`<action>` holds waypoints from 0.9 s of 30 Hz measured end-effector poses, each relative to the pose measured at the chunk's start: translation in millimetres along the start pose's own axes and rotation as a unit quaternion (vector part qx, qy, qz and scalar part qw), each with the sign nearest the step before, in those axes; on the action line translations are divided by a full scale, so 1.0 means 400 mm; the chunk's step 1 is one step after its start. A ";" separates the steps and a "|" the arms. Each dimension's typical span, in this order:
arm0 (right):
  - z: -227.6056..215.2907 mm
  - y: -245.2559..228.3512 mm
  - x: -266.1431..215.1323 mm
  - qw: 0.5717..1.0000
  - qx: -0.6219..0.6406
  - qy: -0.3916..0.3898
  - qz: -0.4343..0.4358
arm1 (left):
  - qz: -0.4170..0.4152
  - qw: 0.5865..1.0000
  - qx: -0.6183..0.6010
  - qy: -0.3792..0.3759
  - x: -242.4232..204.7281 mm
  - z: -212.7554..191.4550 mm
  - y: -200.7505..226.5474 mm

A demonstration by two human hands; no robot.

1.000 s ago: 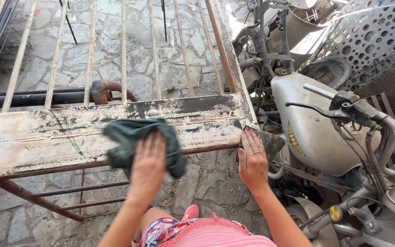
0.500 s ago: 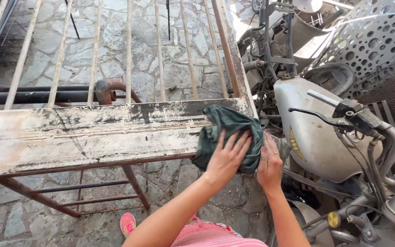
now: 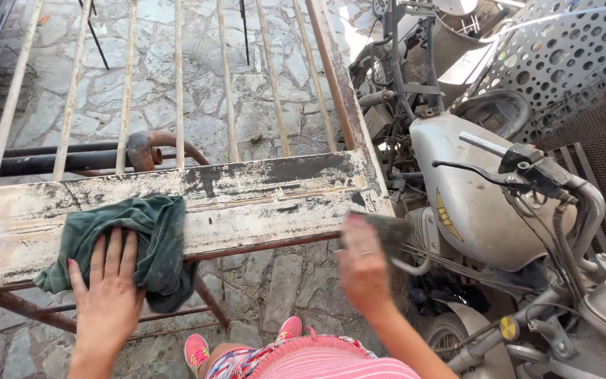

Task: Sanding a wooden frame with sandpaper and wiping away dust with a cloth.

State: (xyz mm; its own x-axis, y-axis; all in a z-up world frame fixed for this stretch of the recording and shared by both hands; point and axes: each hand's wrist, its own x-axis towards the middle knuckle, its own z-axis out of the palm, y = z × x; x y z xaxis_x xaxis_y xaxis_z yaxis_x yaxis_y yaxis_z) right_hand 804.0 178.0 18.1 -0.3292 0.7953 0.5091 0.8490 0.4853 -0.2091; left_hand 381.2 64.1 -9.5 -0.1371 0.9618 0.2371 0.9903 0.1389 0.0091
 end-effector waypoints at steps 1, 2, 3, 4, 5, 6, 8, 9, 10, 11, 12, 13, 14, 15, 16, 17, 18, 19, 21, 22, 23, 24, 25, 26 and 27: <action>0.014 -0.049 -0.001 0.997 0.050 -0.016 -0.047 | -0.002 1.000 -0.011 0.007 -0.001 0.003 0.001; 0.024 -0.092 -0.002 0.990 0.098 -0.032 -0.094 | -0.003 1.000 -0.025 0.015 0.001 0.009 0.009; 0.033 -0.095 -0.009 0.991 0.094 -0.032 -0.091 | 0.000 0.999 -0.028 0.015 -0.001 0.009 0.015; 0.046 -0.102 -0.011 0.987 0.100 -0.058 -0.108 | -0.005 0.999 -0.041 0.012 0.000 0.008 0.015; 0.058 -0.110 -0.012 0.983 0.105 -0.084 -0.126 | -0.010 0.999 -0.053 0.009 0.002 0.005 0.013; 0.037 -0.066 -0.010 0.983 0.103 -0.083 -0.125 | -0.007 0.998 -0.055 0.010 0.001 0.005 0.014; -0.005 0.025 0.000 0.997 0.034 0.022 -0.061 | -0.005 0.998 -0.063 0.027 0.002 0.009 0.018; -0.003 0.048 0.002 0.997 0.031 0.024 -0.063 | -0.005 0.997 -0.066 0.030 0.011 0.008 0.019; -0.004 0.068 -0.009 1.000 0.016 0.010 0.000 | 0.002 0.997 -0.066 0.039 0.006 0.005 0.021; -0.005 0.088 -0.020 0.998 0.001 -0.004 0.063 | 0.009 0.997 -0.066 0.048 0.002 0.003 0.023; 0.001 0.039 -0.018 0.998 0.001 -0.003 0.065 | 0.011 0.997 -0.066 0.047 0.000 0.004 0.025; 0.006 -0.010 -0.014 1.000 0.029 -0.002 0.003 | 0.015 0.996 -0.063 0.056 -0.002 0.003 0.026; 0.014 -0.060 -0.006 0.996 0.059 0.002 -0.062 | 0.018 0.996 -0.059 0.066 -0.003 0.003 0.026; 0.011 -0.056 0.001 0.996 0.059 0.005 -0.063 | 0.018 0.996 -0.058 0.068 -0.002 0.004 0.026; 0.009 -0.056 0.004 0.995 0.070 0.006 -0.076 | 0.021 0.996 -0.057 0.067 -0.002 0.004 0.023; 0.006 -0.059 0.008 0.993 0.080 0.007 -0.089 | 0.024 0.996 -0.056 0.065 -0.003 0.002 0.017; 0.001 -0.020 0.004 0.993 0.078 0.011 -0.089 | 0.026 0.996 -0.057 0.069 0.001 -0.003 0.017; -0.003 0.018 0.000 0.999 0.047 0.014 -0.010 | 0.030 0.996 -0.056 0.068 0.004 -0.008 0.016; -0.012 0.024 0.007 0.998 0.012 0.016 0.067 | 0.032 0.995 -0.060 0.067 0.000 -0.010 0.024; -0.011 -0.014 0.016 0.998 0.008 0.018 0.056 | 0.036 0.994 -0.063 0.078 0.000 -0.013 0.023; -0.010 -0.051 0.026 0.999 0.004 0.019 0.044 | 0.040 0.993 -0.065 0.089 0.001 -0.015 0.024; 0.022 -0.093 0.021 0.999 0.002 0.022 0.048 | 0.045 0.993 -0.066 0.090 0.002 -0.017 0.023; 0.054 -0.134 0.016 0.999 0.032 -0.003 -0.006 | 0.051 0.992 -0.063 0.094 0.002 -0.019 0.023; 0.088 -0.178 0.009 0.996 0.062 -0.028 -0.059 | 0.058 0.992 -0.058 0.098 0.002 -0.023 0.019; 0.083 -0.205 0.032 0.996 0.061 -0.025 -0.053 | 0.064 0.991 -0.058 0.098 0.002 -0.026 0.018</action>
